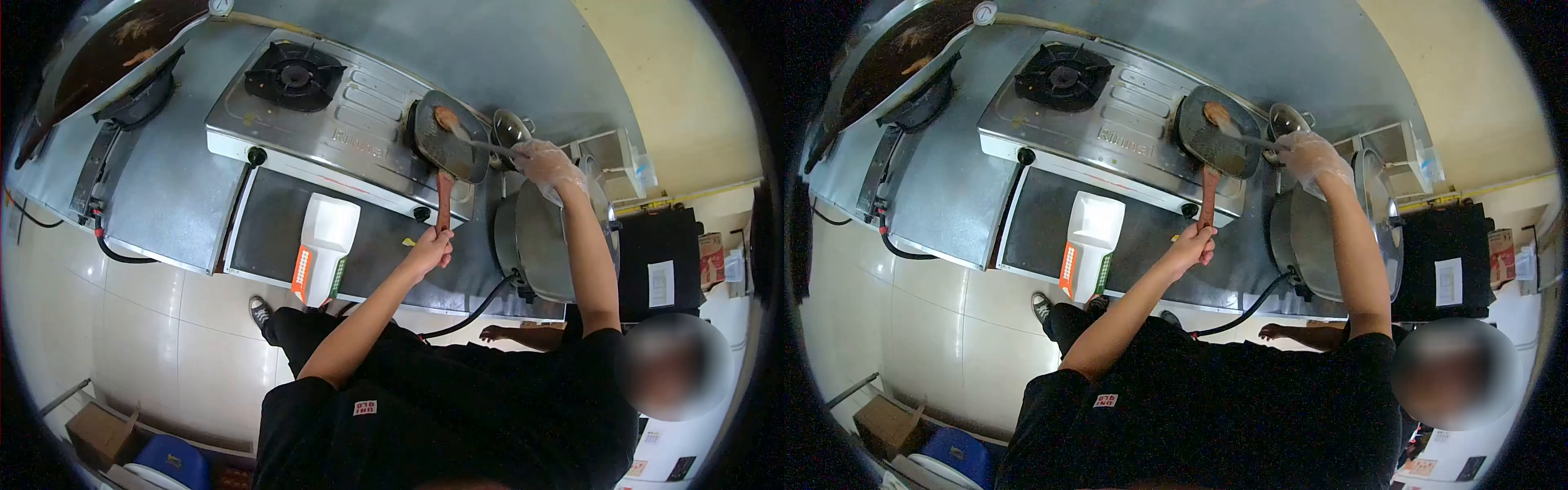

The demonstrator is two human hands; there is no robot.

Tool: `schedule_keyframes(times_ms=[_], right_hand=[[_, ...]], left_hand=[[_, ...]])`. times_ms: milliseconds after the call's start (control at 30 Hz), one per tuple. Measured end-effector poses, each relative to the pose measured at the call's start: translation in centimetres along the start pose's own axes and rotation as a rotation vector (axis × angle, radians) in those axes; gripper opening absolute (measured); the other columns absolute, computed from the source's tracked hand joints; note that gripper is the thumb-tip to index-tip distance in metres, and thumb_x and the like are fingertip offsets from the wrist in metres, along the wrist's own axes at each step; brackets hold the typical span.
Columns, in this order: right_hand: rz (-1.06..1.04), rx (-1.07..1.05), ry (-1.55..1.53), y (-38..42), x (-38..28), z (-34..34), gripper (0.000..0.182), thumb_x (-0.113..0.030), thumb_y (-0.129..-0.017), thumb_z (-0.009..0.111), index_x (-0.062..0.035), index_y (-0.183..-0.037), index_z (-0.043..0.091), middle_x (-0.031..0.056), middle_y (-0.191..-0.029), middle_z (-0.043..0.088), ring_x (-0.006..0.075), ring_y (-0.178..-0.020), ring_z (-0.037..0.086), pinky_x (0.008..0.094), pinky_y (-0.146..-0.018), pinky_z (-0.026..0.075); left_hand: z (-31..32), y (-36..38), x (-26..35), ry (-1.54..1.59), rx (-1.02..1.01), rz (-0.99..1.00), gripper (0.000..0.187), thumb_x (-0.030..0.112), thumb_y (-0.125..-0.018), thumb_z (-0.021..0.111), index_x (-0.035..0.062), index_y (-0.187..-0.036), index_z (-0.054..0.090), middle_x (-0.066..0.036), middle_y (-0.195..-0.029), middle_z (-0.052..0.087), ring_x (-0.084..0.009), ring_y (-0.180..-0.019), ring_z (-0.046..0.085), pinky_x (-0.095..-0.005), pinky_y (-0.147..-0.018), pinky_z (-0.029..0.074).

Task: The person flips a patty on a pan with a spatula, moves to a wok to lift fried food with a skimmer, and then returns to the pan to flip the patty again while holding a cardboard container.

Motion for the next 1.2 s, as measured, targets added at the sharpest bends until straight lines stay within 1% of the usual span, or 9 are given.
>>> schedule_keyframes(times_ms=[67,167,467,567,633,700,800,1000,1200], right_hand=[[-0.021,-0.091,0.027,1.6,-2.6,-1.0,0.030,-0.027,-0.092,0.052,-0.0115,-0.115,0.064,0.0125,-0.117,0.062,0.0300,-0.115,0.055,0.0409,-0.099,0.043],[0.023,0.069,0.000,0.0,-2.4,2.1,0.031,-0.028,-0.091,0.053,-0.0123,-0.116,0.064,0.0126,-0.118,0.062,0.0301,-0.116,0.055,0.0405,-0.099,0.043],[0.037,0.035,0.002,-0.5,-0.2,0.4,0.031,-0.027,-0.093,0.050,-0.0119,-0.116,0.064,0.0134,-0.118,0.063,0.0308,-0.112,0.058,0.0402,-0.097,0.045],[-0.137,0.065,0.012,0.5,-2.1,-0.7,0.030,-0.026,-0.091,0.052,-0.0114,-0.114,0.066,0.0149,-0.116,0.063,0.0325,-0.112,0.057,0.0413,-0.096,0.045],[-0.053,-0.072,-0.036,0.6,-1.5,0.0,0.029,-0.025,-0.091,0.052,-0.0102,-0.113,0.066,0.0155,-0.114,0.063,0.0333,-0.112,0.057,0.0420,-0.096,0.044],[-0.134,0.022,-0.111,2.8,-2.5,-1.8,0.029,-0.023,-0.091,0.052,-0.0095,-0.112,0.066,0.0162,-0.113,0.063,0.0338,-0.111,0.057,0.0423,-0.096,0.044],[-0.019,0.134,-0.195,3.5,-3.1,-4.0,0.027,-0.022,-0.089,0.053,-0.0083,-0.108,0.067,0.0167,-0.111,0.064,0.0344,-0.109,0.057,0.0420,-0.095,0.045],[-0.177,0.182,0.197,-6.1,0.6,2.5,0.022,-0.019,-0.088,0.053,-0.0103,-0.101,0.069,0.0116,-0.111,0.065,0.0292,-0.108,0.059,0.0388,-0.094,0.046],[-0.293,0.090,0.133,-2.9,0.4,-1.5,0.025,-0.016,-0.090,0.049,-0.0098,-0.107,0.066,0.0055,-0.115,0.063,0.0211,-0.112,0.058,0.0338,-0.095,0.046]], left_hand=[[0.1,0.2,0.2,-0.009,0.010,0.005,0.024,0.025,-0.101,0.042,0.0031,-0.111,0.043,0.001,-0.069,0.044,-0.0108,-0.056,0.047,-0.0260,-0.051,0.040],[0.2,-0.1,0.0,-0.005,0.002,0.013,0.024,0.025,-0.101,0.042,0.0031,-0.111,0.044,0.001,-0.069,0.044,-0.0105,-0.056,0.047,-0.0260,-0.051,0.040],[0.2,-0.3,-0.4,0.001,-0.009,0.017,0.024,0.025,-0.102,0.043,0.0043,-0.113,0.046,0.001,-0.070,0.045,-0.0114,-0.055,0.047,-0.0267,-0.050,0.041],[0.1,0.0,-0.3,0.009,0.027,0.036,0.024,0.026,-0.102,0.044,0.0054,-0.113,0.046,0.001,-0.068,0.045,-0.0119,-0.053,0.047,-0.0275,-0.048,0.041],[-0.2,-0.4,-0.7,-0.010,-0.004,0.055,0.024,0.027,-0.102,0.043,0.0059,-0.112,0.045,0.001,-0.067,0.044,-0.0117,-0.052,0.046,-0.0273,-0.047,0.040],[-0.4,-1.0,-1.4,0.036,0.003,0.056,0.023,0.028,-0.101,0.043,0.0065,-0.110,0.046,0.001,-0.067,0.044,-0.0116,-0.052,0.046,-0.0271,-0.047,0.039],[-0.2,-1.3,-1.4,0.042,-0.004,0.017,0.024,0.029,-0.101,0.044,0.0070,-0.110,0.046,0.002,-0.067,0.043,-0.0114,-0.052,0.046,-0.0275,-0.047,0.038],[0.1,-0.5,-0.7,-0.011,0.005,-0.027,0.023,0.027,-0.102,0.042,0.0067,-0.111,0.045,0.002,-0.067,0.042,-0.0111,-0.053,0.044,-0.0273,-0.048,0.038],[0.3,-0.3,-0.2,-0.037,0.006,-0.022,0.023,0.027,-0.103,0.041,0.0067,-0.111,0.045,0.002,-0.069,0.042,-0.0110,-0.054,0.045,-0.0268,-0.048,0.038]])
Point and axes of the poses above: each hand's wrist, its own y-axis away from the middle knuckle, its own z-axis out of the palm, x = y × z, the point moved 5 cm from there along -y, towards the middle knuckle
